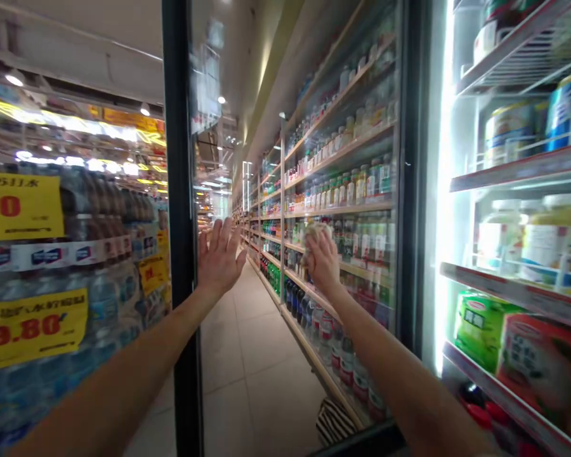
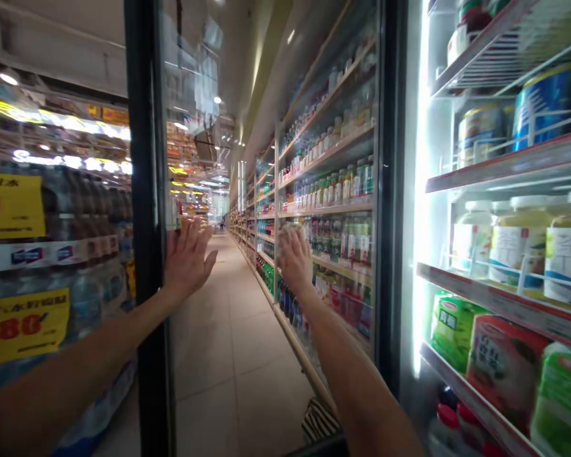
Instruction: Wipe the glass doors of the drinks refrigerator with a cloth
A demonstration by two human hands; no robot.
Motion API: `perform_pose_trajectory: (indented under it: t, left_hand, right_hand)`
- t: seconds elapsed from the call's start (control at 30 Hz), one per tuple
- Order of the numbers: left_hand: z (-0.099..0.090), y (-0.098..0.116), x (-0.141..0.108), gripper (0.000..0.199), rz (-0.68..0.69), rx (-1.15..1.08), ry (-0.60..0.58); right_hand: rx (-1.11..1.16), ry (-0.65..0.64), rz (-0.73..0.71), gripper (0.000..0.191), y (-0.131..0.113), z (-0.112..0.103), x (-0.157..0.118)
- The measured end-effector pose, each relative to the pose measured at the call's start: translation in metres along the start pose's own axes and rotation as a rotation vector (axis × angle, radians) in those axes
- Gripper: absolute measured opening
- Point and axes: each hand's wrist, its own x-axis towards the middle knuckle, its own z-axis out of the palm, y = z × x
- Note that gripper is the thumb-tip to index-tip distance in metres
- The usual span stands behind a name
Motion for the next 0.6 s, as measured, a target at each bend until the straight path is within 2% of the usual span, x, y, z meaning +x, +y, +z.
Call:
perform_pose_trajectory:
  t: [0.07,0.1,0.2,0.23,0.27,0.37,0.4,0.43,0.57,0.6]
  left_hand:
    - [0.001,0.001,-0.003,0.055,-0.011,-0.042,-0.002]
    - [0.001,0.002,-0.005,0.056,-0.017,-0.061,-0.003]
    - [0.001,0.004,-0.009,0.058,-0.026,-0.102,-0.012]
    - [0.001,0.005,-0.011,0.058,-0.028,-0.105,-0.014]
    - [0.001,0.006,-0.013,0.058,-0.028,-0.105,-0.015]
    - [0.001,0.008,-0.019,0.059,-0.026,-0.093,-0.012]
    - [0.002,0.009,-0.02,0.059,-0.028,-0.094,-0.011]
    - [0.002,0.009,-0.022,0.06,-0.028,-0.1,-0.012]
    - [0.004,0.008,-0.026,0.06,-0.039,-0.138,-0.003]
    - [0.004,0.008,-0.027,0.06,-0.038,-0.142,-0.006]
  right_hand:
    - [-0.032,0.044,0.104,0.046,0.004,-0.001,-0.003]
    - [-0.028,0.019,0.076,0.047,0.004,-0.002,-0.006]
    - [0.038,-0.13,-0.144,0.047,0.002,-0.004,-0.014]
    - [0.052,-0.147,-0.161,0.048,0.002,-0.004,-0.016]
    - [0.053,-0.132,-0.123,0.049,0.003,-0.005,-0.018]
    - [0.008,0.005,0.135,0.049,0.005,-0.006,-0.023]
    - [-0.003,0.021,0.17,0.048,0.004,-0.006,-0.025]
    - [-0.004,0.002,0.149,0.046,0.002,-0.006,-0.026]
    - [0.046,-0.228,-0.178,0.038,-0.011,-0.007,-0.027]
    - [0.045,-0.237,-0.184,0.038,-0.013,-0.007,-0.024]
